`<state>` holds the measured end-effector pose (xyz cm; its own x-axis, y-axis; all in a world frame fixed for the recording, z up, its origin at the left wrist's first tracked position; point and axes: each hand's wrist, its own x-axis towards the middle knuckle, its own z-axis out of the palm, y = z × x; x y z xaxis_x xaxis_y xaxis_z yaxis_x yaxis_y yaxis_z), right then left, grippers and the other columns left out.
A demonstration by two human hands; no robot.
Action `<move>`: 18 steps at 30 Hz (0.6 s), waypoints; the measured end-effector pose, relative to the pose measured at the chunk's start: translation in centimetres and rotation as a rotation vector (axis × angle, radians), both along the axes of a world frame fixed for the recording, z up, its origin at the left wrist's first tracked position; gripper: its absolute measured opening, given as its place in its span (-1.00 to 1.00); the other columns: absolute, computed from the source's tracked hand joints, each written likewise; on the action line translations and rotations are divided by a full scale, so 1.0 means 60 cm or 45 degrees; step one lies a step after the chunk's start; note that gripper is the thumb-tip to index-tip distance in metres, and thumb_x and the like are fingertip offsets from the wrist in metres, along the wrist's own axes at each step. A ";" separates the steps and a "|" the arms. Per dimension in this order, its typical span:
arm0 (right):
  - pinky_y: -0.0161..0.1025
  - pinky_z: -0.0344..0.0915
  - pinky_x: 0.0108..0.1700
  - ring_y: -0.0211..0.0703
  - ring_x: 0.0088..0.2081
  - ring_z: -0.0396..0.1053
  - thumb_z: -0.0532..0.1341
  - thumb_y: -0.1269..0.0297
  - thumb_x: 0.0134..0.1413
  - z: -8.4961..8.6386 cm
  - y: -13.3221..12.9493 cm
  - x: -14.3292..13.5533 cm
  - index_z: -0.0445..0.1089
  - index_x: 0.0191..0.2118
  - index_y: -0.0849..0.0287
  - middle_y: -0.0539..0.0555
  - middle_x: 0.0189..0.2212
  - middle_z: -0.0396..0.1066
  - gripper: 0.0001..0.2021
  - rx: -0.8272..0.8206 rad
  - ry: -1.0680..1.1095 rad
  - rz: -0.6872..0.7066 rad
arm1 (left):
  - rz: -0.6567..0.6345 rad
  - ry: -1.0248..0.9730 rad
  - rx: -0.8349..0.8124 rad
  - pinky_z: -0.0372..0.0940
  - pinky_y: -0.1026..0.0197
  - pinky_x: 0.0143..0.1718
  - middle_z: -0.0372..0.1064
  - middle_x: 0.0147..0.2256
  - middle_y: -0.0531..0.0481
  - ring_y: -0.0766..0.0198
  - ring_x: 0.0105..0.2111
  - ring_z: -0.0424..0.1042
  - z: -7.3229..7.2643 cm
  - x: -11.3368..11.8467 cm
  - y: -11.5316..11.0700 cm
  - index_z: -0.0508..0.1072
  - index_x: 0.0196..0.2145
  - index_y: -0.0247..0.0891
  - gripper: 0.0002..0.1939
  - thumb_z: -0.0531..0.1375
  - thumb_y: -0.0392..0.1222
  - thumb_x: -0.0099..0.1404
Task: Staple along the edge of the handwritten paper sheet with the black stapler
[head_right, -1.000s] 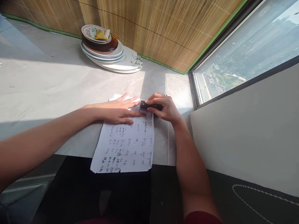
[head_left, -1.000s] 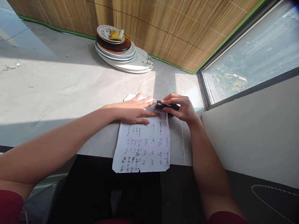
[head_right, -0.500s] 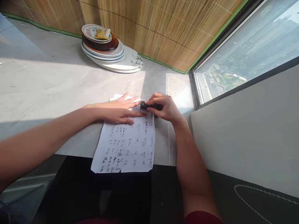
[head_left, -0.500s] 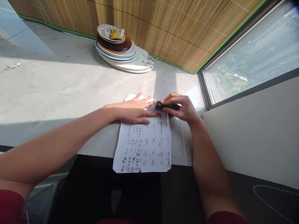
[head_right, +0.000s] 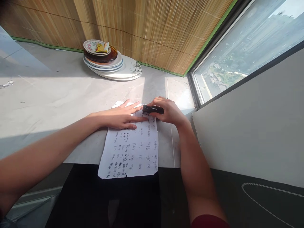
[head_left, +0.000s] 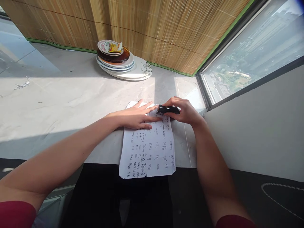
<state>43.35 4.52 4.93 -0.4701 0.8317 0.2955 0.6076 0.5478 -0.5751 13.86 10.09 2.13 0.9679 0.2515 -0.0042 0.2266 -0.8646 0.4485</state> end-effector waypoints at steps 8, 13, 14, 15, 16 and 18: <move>-0.21 0.25 -0.26 -0.19 -0.30 0.35 0.37 0.12 0.21 -0.002 0.006 0.061 0.48 -0.12 0.15 0.02 -0.28 0.48 -0.76 -0.250 -0.117 -0.058 | 0.003 -0.016 0.179 -0.27 -0.32 0.53 -0.11 0.59 0.08 -0.18 0.57 -0.17 -0.007 -0.001 0.004 0.27 0.48 0.23 -0.36 0.21 0.20 0.52; -0.24 0.17 -0.29 -0.22 -0.34 0.29 0.35 0.06 0.22 -0.010 0.009 0.062 0.45 -0.16 0.15 -0.02 -0.34 0.42 -0.74 -0.366 -0.087 -0.055 | 0.016 -0.087 0.255 -0.24 -0.28 0.53 0.13 0.51 -0.15 -0.14 0.52 0.03 -0.011 0.006 0.010 0.32 0.46 -0.04 -0.32 0.24 0.22 0.52; -0.24 0.17 -0.29 -0.22 -0.34 0.29 0.35 0.06 0.22 -0.010 0.009 0.063 0.45 -0.16 0.15 -0.02 -0.33 0.42 -0.73 -0.387 -0.084 -0.059 | 0.013 -0.095 0.260 -0.24 -0.27 0.53 0.15 0.50 -0.17 -0.13 0.51 0.06 -0.012 0.006 0.011 0.34 0.44 -0.06 -0.35 0.24 0.21 0.52; -0.24 0.17 -0.28 -0.21 -0.33 0.29 0.35 0.05 0.22 -0.011 0.009 0.064 0.45 -0.16 0.16 -0.02 -0.33 0.43 -0.73 -0.405 -0.077 -0.066 | 0.009 -0.101 0.262 -0.23 -0.26 0.53 0.17 0.49 -0.17 -0.11 0.51 0.08 -0.012 0.006 0.012 0.37 0.42 -0.07 -0.38 0.24 0.20 0.53; -0.23 0.17 -0.27 -0.21 -0.33 0.29 0.35 0.05 0.21 -0.011 0.009 0.067 0.45 -0.16 0.16 -0.02 -0.32 0.43 -0.72 -0.417 -0.065 -0.078 | 0.007 -0.106 0.262 -0.23 -0.26 0.53 0.17 0.49 -0.17 -0.10 0.50 0.10 -0.012 0.006 0.012 0.40 0.40 -0.06 -0.40 0.24 0.19 0.53; -0.22 0.17 -0.26 -0.21 -0.32 0.28 0.35 0.04 0.20 -0.012 0.008 0.075 0.44 -0.18 0.16 -0.01 -0.33 0.42 -0.72 -0.419 -0.031 -0.129 | 0.009 -0.120 0.260 -0.21 -0.26 0.52 0.18 0.49 -0.17 -0.08 0.49 0.13 -0.012 0.005 0.012 0.43 0.36 -0.06 -0.43 0.27 0.19 0.52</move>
<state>47.88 5.00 4.21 -0.3836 0.9235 -0.0063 0.6652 0.2716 -0.6955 14.15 10.82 1.41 0.9597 0.2448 0.1383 0.1984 -0.9381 0.2838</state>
